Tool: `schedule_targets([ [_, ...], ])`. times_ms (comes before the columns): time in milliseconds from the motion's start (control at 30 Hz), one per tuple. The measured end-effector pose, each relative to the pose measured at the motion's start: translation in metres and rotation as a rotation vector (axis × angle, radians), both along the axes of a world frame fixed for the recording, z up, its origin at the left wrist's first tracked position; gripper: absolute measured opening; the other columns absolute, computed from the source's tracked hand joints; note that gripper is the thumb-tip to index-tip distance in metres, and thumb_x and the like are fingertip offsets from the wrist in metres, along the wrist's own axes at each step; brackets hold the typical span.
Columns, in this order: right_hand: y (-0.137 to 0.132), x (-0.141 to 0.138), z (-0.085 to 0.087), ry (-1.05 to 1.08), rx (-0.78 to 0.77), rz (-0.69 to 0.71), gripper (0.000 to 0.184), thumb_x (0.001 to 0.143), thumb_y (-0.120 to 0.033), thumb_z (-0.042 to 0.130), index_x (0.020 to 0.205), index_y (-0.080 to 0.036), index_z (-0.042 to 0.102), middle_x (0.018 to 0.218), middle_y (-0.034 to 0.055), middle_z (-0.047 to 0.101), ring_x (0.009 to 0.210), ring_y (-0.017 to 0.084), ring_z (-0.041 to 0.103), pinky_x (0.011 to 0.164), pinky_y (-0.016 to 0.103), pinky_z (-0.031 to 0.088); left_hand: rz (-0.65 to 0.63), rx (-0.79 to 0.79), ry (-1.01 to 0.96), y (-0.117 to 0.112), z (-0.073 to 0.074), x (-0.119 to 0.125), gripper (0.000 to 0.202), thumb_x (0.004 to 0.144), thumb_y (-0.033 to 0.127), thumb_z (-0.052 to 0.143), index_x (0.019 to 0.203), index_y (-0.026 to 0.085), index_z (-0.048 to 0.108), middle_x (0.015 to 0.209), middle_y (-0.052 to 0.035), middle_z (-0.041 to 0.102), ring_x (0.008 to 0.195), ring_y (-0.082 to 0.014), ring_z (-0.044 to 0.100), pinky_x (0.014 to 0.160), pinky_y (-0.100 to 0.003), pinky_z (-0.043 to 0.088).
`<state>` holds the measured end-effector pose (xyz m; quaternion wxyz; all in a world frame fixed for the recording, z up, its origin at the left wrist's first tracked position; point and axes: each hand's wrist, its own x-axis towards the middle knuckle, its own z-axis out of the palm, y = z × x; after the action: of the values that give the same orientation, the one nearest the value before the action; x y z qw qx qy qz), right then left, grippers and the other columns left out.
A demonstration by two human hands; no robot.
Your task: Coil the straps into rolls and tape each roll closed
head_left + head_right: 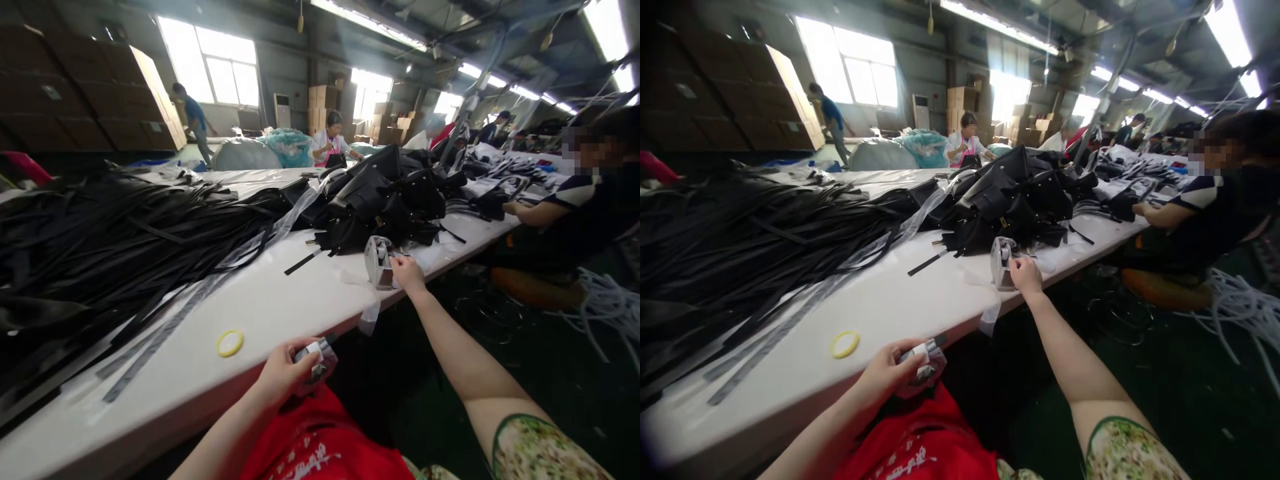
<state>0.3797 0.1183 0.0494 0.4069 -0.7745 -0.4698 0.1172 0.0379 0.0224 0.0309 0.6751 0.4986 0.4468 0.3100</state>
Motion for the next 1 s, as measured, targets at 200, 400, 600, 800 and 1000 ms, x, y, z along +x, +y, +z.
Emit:
schedule_targets([
  [200, 0.047, 0.033, -0.029, 0.247, -0.061, 0.066, 0.024, 0.073, -0.033, 0.065, 0.07, -0.01, 0.07, 0.074, 0.0126, 0.071, 0.071, 0.021, 0.063, 0.066, 0.029, 0.045, 0.002, 0.073, 0.051, 0.012, -0.002, 0.022, 0.057, 0.064, 0.054, 0.077, 0.098, 0.008, 0.072, 0.086, -0.0127, 0.074, 0.072, -0.0212, 0.065, 0.064, -0.029, 0.051],
  [400, 0.016, 0.029, -0.069, 0.307, -0.005, 0.069, 0.033, 0.081, -0.041, 0.055, 0.079, -0.012, 0.071, 0.069, 0.0082, 0.069, 0.059, 0.017, 0.059, 0.061, 0.028, 0.044, 0.05, 0.077, 0.05, 0.028, -0.014, 0.033, 0.06, 0.061, 0.055, 0.079, 0.1, 0.009, 0.073, 0.09, -0.0138, 0.074, 0.081, -0.0241, 0.067, 0.068, -0.03, 0.053],
  [600, -0.041, -0.011, -0.058, 0.441, 0.018, 0.218, 0.041, 0.081, -0.052, 0.058, 0.086, -0.013, 0.071, 0.062, 0.0034, 0.063, 0.05, 0.012, 0.051, 0.053, 0.026, 0.042, 0.08, 0.071, -0.016, 0.034, -0.016, 0.05, 0.058, 0.067, 0.051, 0.076, 0.107, 0.01, 0.07, 0.089, -0.0127, 0.074, 0.078, -0.0224, 0.067, 0.067, -0.029, 0.053],
  [800, -0.087, -0.105, -0.021, 0.827, -0.041, 0.755, 0.042, 0.082, -0.055, 0.062, 0.084, -0.014, 0.071, 0.059, 0.0012, 0.062, 0.047, 0.009, 0.05, 0.046, 0.021, 0.039, 0.178, 0.112, -0.022, 0.022, -0.006, 0.056, 0.057, 0.068, 0.05, 0.076, 0.11, 0.011, 0.068, 0.084, -0.0082, 0.072, 0.069, -0.0167, 0.063, 0.064, -0.026, 0.052],
  [1000, -0.101, -0.152, -0.027, 0.853, -0.148, 0.857, 0.045, 0.077, -0.058, 0.064, 0.073, -0.013, 0.068, 0.05, -0.0002, 0.059, 0.038, 0.007, 0.044, 0.038, 0.019, 0.033, 0.32, 0.145, -0.044, -0.006, -0.001, 0.036, 0.051, 0.07, 0.045, 0.074, 0.108, 0.012, 0.068, 0.082, -0.0051, 0.069, 0.069, -0.0143, 0.061, 0.062, -0.024, 0.05],
])
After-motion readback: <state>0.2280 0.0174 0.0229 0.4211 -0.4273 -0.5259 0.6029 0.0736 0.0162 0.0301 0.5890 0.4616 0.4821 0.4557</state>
